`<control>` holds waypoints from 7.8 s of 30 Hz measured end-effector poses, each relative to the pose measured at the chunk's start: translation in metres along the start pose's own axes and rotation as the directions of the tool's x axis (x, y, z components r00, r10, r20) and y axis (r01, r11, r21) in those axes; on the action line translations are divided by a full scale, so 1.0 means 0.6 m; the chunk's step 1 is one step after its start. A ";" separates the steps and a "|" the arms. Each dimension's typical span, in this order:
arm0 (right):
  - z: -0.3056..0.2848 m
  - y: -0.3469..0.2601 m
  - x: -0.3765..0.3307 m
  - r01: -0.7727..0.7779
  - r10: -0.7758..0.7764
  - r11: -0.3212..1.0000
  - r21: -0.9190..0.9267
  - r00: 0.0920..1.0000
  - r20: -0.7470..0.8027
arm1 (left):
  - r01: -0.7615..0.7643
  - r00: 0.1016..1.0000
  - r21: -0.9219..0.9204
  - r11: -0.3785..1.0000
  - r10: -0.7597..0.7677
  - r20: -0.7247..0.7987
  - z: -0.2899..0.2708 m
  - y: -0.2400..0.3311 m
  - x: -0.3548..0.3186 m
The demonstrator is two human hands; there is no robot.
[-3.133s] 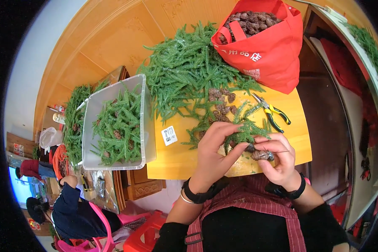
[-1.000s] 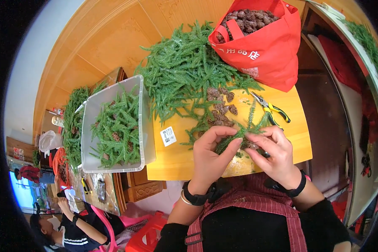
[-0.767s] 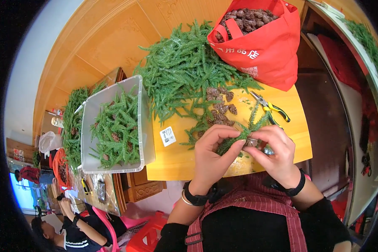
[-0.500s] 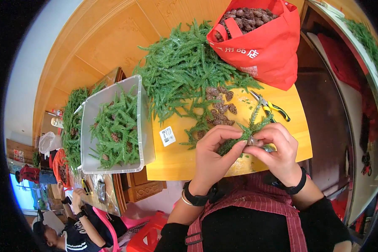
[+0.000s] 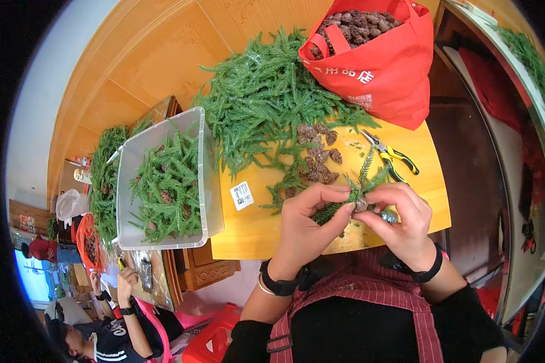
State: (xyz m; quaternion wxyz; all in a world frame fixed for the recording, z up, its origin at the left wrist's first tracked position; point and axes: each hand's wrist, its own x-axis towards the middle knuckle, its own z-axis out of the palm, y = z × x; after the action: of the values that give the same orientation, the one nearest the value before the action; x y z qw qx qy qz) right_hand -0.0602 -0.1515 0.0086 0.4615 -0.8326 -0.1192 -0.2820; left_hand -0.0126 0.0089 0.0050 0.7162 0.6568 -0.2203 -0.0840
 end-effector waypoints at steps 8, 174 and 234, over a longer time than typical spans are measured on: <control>-0.005 0.005 -0.001 0.102 -0.102 0.994 -0.044 0.995 0.016 | -0.035 0.999 0.162 0.986 0.029 0.037 -0.001 -0.003 -0.002; -0.155 0.046 0.069 0.283 -0.288 0.953 0.109 0.730 0.620 | 0.467 0.622 -0.147 0.872 -0.206 0.755 -0.062 0.038 0.024; -0.139 0.044 0.036 0.240 -0.221 0.970 0.029 0.833 0.507 | 0.338 0.749 -0.150 0.929 -0.169 0.641 -0.079 0.050 0.029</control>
State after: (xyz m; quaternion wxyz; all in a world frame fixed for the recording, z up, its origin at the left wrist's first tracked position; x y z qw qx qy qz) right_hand -0.0604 -0.2370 0.0369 0.3618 -0.8649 -0.3304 -0.1091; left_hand 0.0181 0.0479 0.0359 0.6647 0.5185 -0.3375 -0.4189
